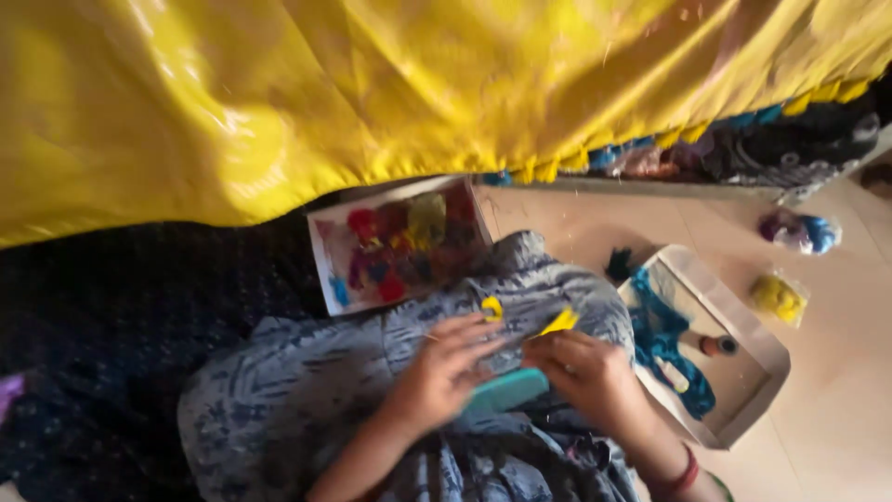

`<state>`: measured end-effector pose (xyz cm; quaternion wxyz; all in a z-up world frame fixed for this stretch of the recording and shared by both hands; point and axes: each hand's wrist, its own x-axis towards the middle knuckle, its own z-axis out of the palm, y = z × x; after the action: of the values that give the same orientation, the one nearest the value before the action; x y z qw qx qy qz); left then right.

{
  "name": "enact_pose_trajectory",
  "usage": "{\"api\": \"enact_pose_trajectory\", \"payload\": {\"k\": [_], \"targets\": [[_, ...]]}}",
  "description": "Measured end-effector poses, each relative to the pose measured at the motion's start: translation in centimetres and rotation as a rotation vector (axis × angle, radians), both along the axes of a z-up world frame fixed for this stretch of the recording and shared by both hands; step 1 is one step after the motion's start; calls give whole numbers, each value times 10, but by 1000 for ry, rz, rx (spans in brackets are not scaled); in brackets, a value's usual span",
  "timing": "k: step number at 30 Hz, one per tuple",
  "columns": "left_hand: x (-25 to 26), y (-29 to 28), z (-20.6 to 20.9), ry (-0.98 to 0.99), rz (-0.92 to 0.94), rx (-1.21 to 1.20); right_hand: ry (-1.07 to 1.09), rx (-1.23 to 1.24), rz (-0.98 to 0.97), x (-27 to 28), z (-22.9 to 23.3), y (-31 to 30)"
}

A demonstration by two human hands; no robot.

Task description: Tying and trimming decorative tassels on the edge of a yellow silk-like fabric.

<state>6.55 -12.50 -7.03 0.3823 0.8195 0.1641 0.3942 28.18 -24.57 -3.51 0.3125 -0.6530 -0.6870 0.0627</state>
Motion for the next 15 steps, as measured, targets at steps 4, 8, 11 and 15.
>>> {"api": "enact_pose_trajectory", "payload": {"k": [4, 8, 11, 15], "targets": [[22, -7, 30, -87, -172, 71, 283, 138, 79, -30, 44, 16], [24, 21, 0, 277, -178, 40, 897, 223, -85, -17, 50, 28], [5, 43, -40, 390, -76, 281, 1001, 434, -136, 2, 80, 31], [-37, 57, -29, 607, 115, 364, 1121, 476, -337, 29, 91, 16]]}}
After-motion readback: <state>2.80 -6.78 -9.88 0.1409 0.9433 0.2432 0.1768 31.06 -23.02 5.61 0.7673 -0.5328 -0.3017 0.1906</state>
